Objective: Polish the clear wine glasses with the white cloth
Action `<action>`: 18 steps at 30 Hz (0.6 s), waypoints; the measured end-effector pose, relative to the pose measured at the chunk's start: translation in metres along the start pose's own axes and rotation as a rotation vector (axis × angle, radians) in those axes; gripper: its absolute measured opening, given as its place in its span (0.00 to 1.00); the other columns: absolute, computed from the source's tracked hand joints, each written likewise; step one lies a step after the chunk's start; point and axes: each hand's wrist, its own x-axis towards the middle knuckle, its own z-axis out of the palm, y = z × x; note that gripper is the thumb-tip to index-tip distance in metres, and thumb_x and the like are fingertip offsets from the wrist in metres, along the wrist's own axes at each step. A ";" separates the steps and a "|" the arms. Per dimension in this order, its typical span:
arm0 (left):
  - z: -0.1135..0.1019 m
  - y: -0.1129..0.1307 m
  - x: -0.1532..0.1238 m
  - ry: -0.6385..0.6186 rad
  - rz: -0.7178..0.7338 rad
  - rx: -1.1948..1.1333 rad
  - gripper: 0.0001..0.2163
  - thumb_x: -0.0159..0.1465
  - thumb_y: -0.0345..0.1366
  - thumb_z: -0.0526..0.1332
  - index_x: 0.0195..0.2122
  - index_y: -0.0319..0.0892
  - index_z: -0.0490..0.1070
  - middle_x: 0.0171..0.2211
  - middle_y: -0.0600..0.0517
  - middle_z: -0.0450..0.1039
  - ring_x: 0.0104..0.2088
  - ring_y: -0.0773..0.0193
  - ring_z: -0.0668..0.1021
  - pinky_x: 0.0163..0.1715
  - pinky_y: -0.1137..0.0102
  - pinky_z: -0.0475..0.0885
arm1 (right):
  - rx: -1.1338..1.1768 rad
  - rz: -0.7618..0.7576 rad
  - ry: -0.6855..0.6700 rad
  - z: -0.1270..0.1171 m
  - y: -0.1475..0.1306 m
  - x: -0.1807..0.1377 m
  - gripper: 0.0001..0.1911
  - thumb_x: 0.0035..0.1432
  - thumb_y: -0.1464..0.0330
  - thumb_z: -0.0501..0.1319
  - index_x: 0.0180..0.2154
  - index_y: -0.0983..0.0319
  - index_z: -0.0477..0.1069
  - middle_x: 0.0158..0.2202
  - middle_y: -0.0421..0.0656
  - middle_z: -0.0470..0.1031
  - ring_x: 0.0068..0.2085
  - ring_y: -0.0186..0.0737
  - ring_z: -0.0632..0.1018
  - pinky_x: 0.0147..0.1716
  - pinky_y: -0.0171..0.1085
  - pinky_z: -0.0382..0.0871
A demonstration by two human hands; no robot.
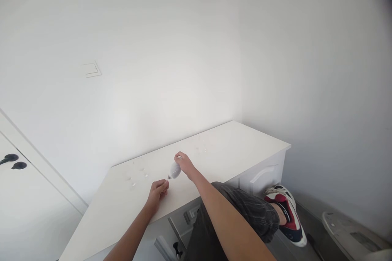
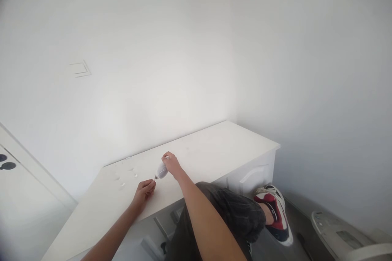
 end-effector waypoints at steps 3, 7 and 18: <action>0.003 0.004 -0.001 -0.005 0.031 -0.040 0.20 0.59 0.49 0.65 0.18 0.42 0.65 0.18 0.57 0.58 0.20 0.67 0.64 0.24 0.72 0.63 | 0.017 -0.052 -0.028 0.000 0.000 0.000 0.09 0.57 0.60 0.56 0.35 0.58 0.67 0.31 0.37 0.67 0.32 0.35 0.67 0.30 0.33 0.60; 0.010 0.007 0.000 0.045 0.126 0.046 0.17 0.59 0.51 0.65 0.24 0.42 0.74 0.25 0.51 0.70 0.29 0.61 0.72 0.37 0.66 0.71 | -0.035 -0.026 0.054 0.000 0.002 0.002 0.07 0.57 0.62 0.56 0.36 0.57 0.67 0.31 0.37 0.67 0.31 0.35 0.68 0.29 0.33 0.60; 0.003 -0.010 0.009 -0.004 0.182 0.239 0.17 0.57 0.52 0.66 0.31 0.42 0.82 0.25 0.52 0.67 0.27 0.62 0.67 0.28 0.70 0.60 | -0.157 -0.062 -0.059 0.000 0.009 0.005 0.06 0.57 0.64 0.57 0.36 0.57 0.69 0.30 0.38 0.68 0.30 0.35 0.68 0.28 0.33 0.60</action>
